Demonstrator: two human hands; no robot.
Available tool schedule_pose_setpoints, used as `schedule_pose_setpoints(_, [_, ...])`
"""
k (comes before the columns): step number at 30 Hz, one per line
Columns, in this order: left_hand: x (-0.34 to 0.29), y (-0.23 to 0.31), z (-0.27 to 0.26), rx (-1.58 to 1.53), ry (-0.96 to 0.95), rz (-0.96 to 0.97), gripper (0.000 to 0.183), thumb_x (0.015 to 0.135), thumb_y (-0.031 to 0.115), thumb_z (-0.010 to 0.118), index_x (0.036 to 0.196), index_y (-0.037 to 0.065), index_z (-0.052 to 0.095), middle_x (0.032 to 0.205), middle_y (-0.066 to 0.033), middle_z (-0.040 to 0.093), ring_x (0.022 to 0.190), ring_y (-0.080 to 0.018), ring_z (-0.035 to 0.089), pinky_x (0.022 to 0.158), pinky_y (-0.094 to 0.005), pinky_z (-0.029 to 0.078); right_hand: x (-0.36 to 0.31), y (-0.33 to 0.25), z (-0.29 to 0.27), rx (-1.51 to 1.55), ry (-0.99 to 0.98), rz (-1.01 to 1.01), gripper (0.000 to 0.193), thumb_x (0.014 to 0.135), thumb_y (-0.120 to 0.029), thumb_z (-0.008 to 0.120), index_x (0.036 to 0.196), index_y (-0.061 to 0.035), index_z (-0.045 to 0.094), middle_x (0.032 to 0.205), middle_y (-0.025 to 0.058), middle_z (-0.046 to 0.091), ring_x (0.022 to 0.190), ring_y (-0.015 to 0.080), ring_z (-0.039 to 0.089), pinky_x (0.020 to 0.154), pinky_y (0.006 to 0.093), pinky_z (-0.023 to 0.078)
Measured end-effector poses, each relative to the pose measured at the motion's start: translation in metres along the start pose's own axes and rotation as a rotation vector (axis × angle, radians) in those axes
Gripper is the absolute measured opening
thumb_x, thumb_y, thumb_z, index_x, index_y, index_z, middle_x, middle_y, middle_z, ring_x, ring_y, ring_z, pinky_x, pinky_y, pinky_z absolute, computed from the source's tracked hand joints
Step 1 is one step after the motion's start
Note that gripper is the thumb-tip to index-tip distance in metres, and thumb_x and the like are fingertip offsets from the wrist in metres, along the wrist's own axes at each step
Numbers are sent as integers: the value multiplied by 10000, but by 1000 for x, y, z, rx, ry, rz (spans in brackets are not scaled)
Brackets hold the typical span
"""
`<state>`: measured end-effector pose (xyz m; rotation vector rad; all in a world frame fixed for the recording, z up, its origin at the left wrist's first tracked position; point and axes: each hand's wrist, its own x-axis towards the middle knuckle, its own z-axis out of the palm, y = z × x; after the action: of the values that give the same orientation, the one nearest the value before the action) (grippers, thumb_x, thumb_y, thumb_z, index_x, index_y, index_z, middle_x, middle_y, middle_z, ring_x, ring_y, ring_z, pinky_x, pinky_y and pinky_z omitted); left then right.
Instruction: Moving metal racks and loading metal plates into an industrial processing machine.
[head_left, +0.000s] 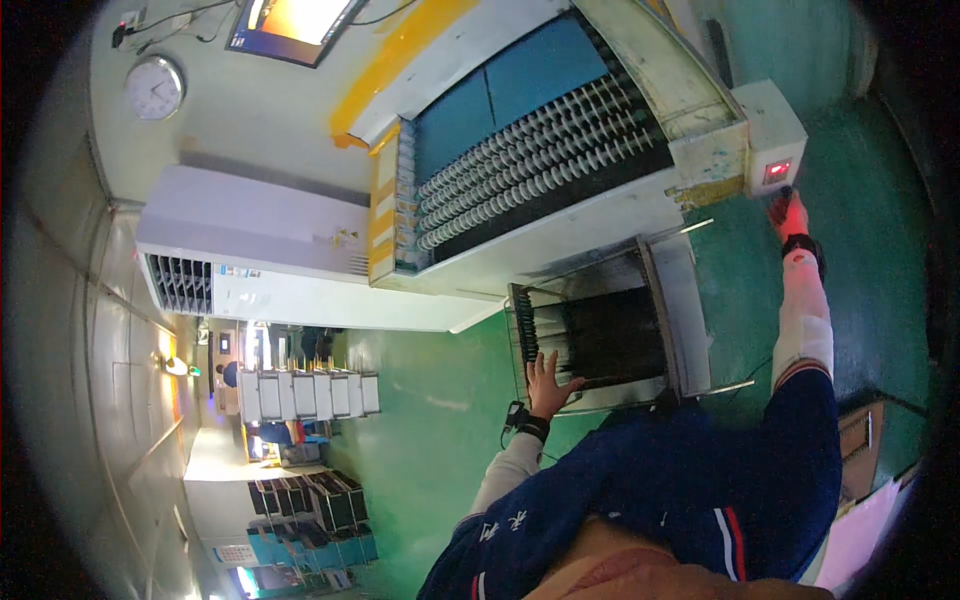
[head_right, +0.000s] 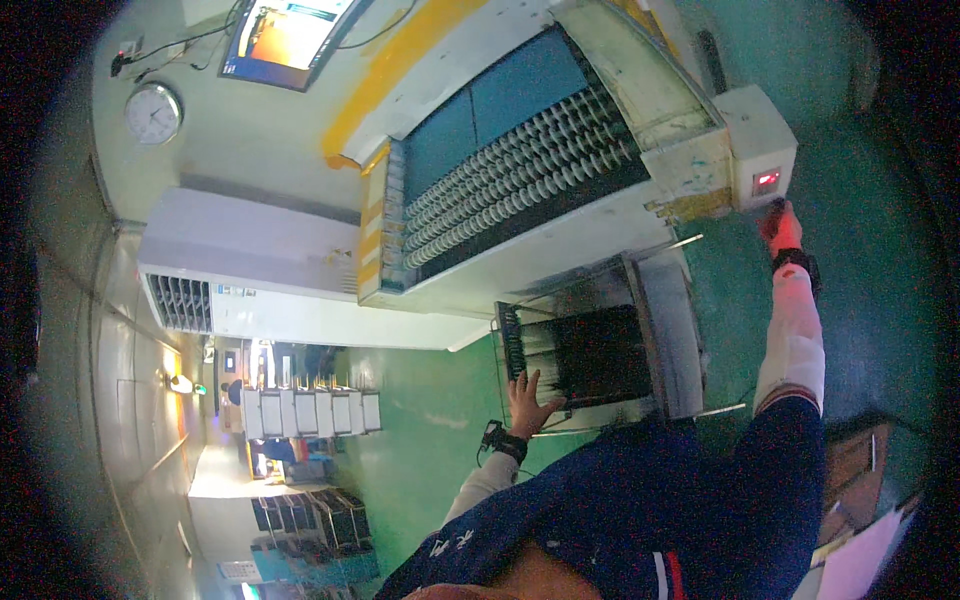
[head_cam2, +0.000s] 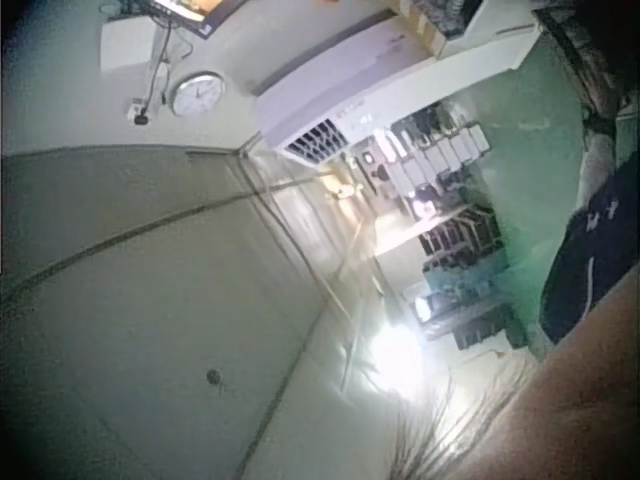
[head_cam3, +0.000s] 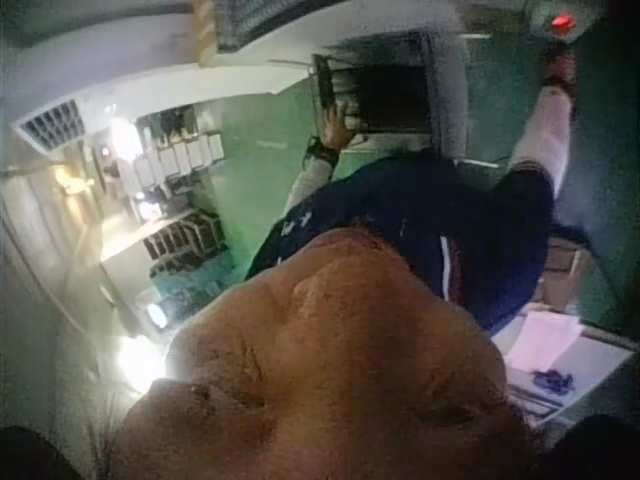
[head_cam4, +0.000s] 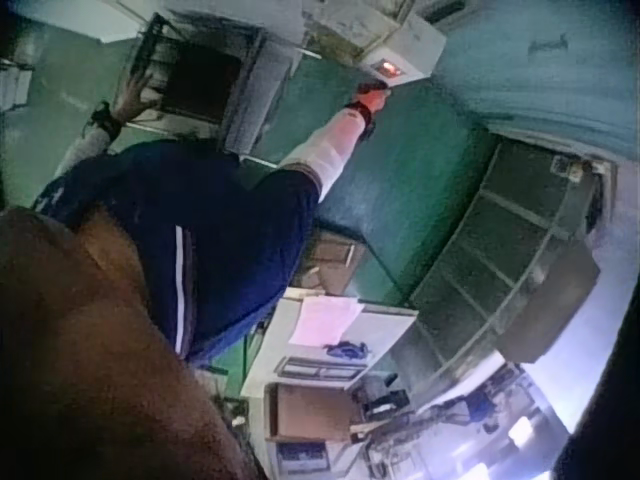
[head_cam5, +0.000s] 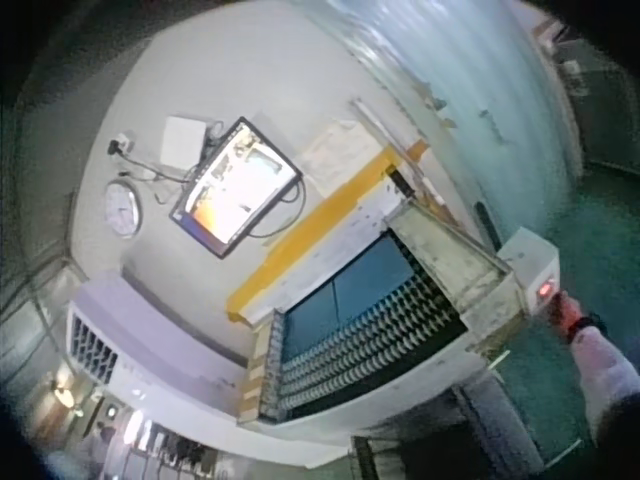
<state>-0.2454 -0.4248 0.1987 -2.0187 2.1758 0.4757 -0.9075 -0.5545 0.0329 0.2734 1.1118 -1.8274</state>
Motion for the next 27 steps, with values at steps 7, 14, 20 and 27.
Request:
schedule_pose_setpoints(7, [0, -3, 2, -8, 17, 17, 996, 686, 713, 641, 1459, 191, 292, 1509, -201, 209, 1372, -481, 138, 1072, -580, 240, 7, 1, -2, 69, 98, 42, 298, 947, -434, 480, 829, -188, 601, 597, -37, 491, 535, 171, 455, 538, 337, 391])
schedule_pose_setpoints(14, [-1, 1, -3, -40, -14, -17, 979, 698, 687, 656, 1459, 197, 285, 1509, -199, 206, 1385, -457, 121, 1106, -571, 165, 5, 2, -2, 106, -61, 18, 276, 937, -410, 509, 832, -166, 582, 634, -20, 497, 578, 177, 469, 601, 363, 425])
schedule_pose_setpoints(20, [-2, 1, -5, -21, -11, 2, 1008, 681, 715, 646, 1460, 186, 287, 1513, -192, 200, 1381, -471, 129, 1067, -587, 249, -7, -2, 2, 97, -25, 49, 297, 928, -420, 525, 825, -145, 574, 643, -18, 504, 571, 168, 469, 599, 340, 426])
schedule_pose_setpoints(27, [-2, 1, -3, -3, 5, 6, 959, 711, 670, 658, 1456, 191, 288, 1509, -187, 207, 1378, -463, 135, 1098, -577, 188, 24, 3, -25, 123, -407, 78, 304, 890, -434, 588, 862, -131, 591, 690, -11, 550, 640, 164, 505, 705, 355, 477])
